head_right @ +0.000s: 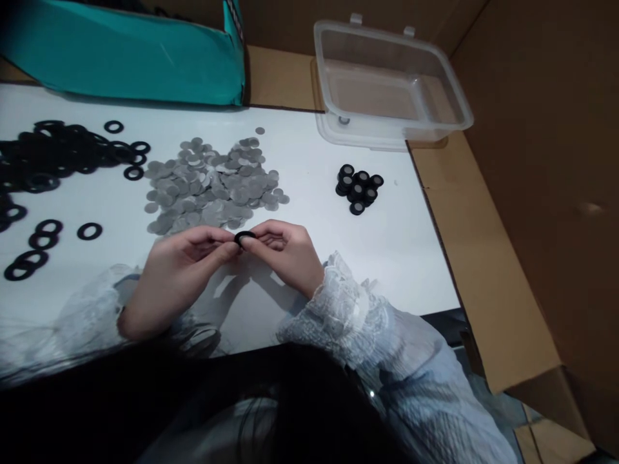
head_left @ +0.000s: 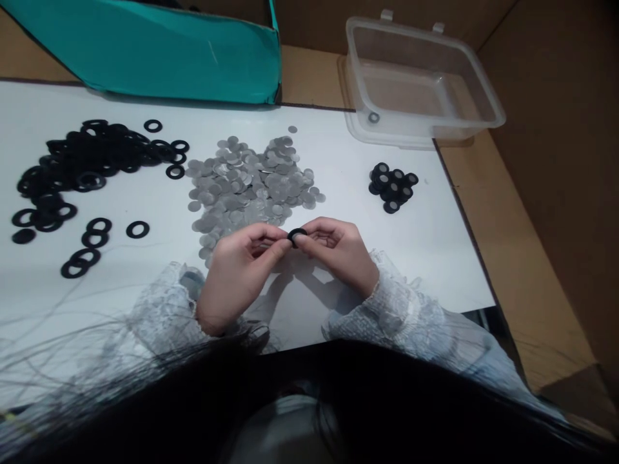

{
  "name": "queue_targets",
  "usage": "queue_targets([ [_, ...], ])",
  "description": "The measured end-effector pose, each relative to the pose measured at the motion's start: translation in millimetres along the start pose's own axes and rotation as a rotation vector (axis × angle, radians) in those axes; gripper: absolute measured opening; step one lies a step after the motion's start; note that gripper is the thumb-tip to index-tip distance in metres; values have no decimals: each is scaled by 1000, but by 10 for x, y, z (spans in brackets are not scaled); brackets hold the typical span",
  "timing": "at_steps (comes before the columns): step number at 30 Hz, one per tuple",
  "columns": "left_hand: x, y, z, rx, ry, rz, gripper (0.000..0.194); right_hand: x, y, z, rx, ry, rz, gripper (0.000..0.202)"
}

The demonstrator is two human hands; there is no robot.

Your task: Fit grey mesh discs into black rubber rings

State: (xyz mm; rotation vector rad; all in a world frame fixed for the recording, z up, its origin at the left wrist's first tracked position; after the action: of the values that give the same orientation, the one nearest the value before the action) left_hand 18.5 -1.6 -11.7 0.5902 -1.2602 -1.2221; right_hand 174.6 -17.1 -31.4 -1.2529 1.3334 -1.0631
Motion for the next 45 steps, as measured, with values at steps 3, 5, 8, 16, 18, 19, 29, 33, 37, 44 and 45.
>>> queue_targets([
  [3, -4, 9, 3, 0, 7, 16, 19, 9, 11, 2, 14, -13, 30, 19],
  [5, -5, 15, 12, -10, 5, 32, 19, 21, 6, 3, 46, -14, 79, 18],
  [8, -2, 28, 23, 5, -1, 54, 21, 45, -22, -11, 109, -8, 208, 18],
  [16, 12, 62, -26, 111, -82, 114, 25, 105, -35, -119, 235, -34, 375, 16],
  [18, 9, 66, -28, 112, -84, 107, 22, 114, -34, -143, 231, -41, 390, 19],
  [19, 4, 67, -25, 106, -83, 103, 21, 115, -35, -149, 227, -43, 392, 19],
  [29, -106, 28, 39, -74, -323, 192, 24, -57, -44, 55, 114, -406, 129, 19],
  [33, -105, 39, 47, -57, -302, 217, 22, -14, -48, 21, 191, -325, 134, 28],
  [37, -96, 38, 35, -25, -360, 230, 19, 76, -83, -21, 506, -224, 414, 18],
  [44, -94, 68, 48, -71, -514, 236, 17, -19, -241, 153, 630, -551, 554, 19],
  [45, -90, 75, 47, -73, -541, 245, 16, -28, -256, 164, 629, -603, 540, 20],
])
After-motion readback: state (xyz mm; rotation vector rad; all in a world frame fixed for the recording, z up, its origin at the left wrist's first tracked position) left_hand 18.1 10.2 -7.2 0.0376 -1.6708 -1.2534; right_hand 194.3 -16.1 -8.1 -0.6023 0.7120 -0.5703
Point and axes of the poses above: each hand's wrist, its own x-axis away from the middle knuckle, its own z-axis out of the back of the hand, y = z × x, the point moved 2 cm from there along -x, towards the middle knuckle, and after that the axes turned 13 degrees about z, right-handed, at the moved point
